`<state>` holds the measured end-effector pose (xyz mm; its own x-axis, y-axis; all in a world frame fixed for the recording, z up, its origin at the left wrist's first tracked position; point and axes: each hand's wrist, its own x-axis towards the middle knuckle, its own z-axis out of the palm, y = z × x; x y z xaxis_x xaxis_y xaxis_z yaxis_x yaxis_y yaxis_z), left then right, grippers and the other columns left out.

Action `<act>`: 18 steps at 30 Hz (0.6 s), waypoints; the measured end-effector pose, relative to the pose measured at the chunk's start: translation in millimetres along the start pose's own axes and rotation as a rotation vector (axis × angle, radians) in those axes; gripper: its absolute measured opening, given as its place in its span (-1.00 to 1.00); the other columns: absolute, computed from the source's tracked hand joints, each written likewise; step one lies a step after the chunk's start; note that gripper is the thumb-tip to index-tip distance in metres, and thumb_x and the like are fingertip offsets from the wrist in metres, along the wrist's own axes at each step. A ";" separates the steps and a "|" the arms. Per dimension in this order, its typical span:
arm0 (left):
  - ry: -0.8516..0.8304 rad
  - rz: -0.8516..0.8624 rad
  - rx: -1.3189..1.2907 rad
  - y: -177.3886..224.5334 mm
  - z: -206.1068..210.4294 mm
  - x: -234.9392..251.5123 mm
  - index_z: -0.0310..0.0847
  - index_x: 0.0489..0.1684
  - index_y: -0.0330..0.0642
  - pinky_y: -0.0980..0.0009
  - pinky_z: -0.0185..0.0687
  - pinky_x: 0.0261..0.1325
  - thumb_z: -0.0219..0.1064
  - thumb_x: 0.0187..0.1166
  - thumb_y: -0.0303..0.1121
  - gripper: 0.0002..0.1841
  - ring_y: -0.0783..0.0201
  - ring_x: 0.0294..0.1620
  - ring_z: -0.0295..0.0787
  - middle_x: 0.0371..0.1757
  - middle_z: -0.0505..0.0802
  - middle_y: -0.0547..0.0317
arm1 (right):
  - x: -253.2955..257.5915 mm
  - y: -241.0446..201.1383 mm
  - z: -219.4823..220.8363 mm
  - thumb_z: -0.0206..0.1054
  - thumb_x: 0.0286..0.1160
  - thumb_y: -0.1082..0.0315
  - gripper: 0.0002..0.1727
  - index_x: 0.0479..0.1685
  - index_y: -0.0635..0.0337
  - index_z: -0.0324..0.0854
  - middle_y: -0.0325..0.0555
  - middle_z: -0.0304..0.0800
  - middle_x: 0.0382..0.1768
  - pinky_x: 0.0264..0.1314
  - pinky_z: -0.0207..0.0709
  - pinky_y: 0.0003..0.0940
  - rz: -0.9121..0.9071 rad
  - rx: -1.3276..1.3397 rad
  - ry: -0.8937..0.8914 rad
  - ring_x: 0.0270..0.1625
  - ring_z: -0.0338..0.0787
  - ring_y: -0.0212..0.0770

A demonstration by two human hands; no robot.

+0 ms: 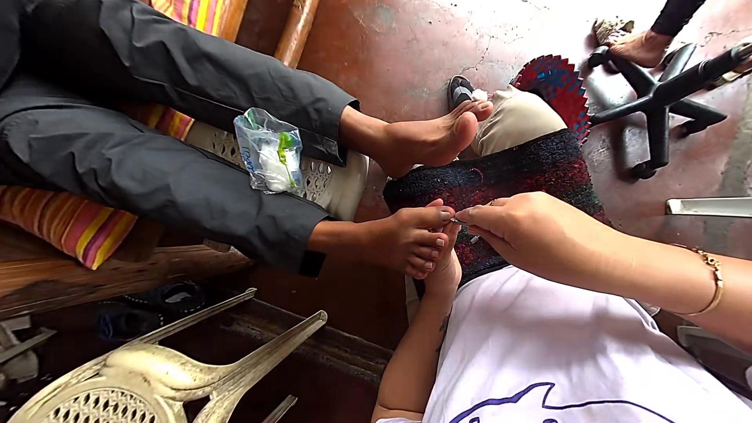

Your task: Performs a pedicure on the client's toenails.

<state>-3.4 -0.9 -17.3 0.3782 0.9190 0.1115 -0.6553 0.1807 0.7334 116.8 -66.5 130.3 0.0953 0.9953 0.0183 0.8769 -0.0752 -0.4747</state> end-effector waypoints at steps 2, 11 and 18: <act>0.032 0.004 -0.010 0.3 3.0 -1.2 0.79 -0.13 -0.08 0.28 0.66 0.39 0.56 0.37 -0.50 -0.81 0.35 -0.01 0.84 -0.17 0.88 0.28 | -0.6 1.4 -0.2 0.25 0.53 0.45 -0.75 -0.03 0.16 0.85 -0.19 0.73 -0.55 -0.53 0.56 -0.32 -0.025 -0.035 -0.008 -0.51 0.74 -0.23; 0.018 -0.009 -0.005 0.9 3.9 -2.4 0.77 -0.18 -0.04 0.34 0.62 0.44 0.55 0.40 -0.43 -0.86 0.40 0.08 0.81 -0.12 0.88 0.33 | -3.3 0.3 10.3 0.25 0.49 0.50 -0.74 -0.02 0.21 0.83 -0.14 0.75 -0.53 -0.50 0.60 -0.29 -0.046 -0.044 0.022 -0.49 0.77 -0.18; 0.032 -0.002 -0.008 2.2 6.2 -2.1 0.78 -0.16 -0.05 0.33 0.61 0.46 0.57 0.38 -0.45 -0.84 0.39 0.06 0.82 -0.14 0.88 0.32 | -2.3 -1.6 2.5 0.21 0.58 0.42 -0.73 -0.04 0.09 0.86 -0.28 0.81 -0.48 -0.45 0.59 -0.50 0.076 0.136 0.040 -0.47 0.74 -0.42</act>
<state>-1.5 -4.7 -11.7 0.3586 0.9293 0.0880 -0.6599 0.1857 0.7281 114.0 -68.5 128.9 0.1804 0.9835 0.0116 0.7948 -0.1388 -0.5908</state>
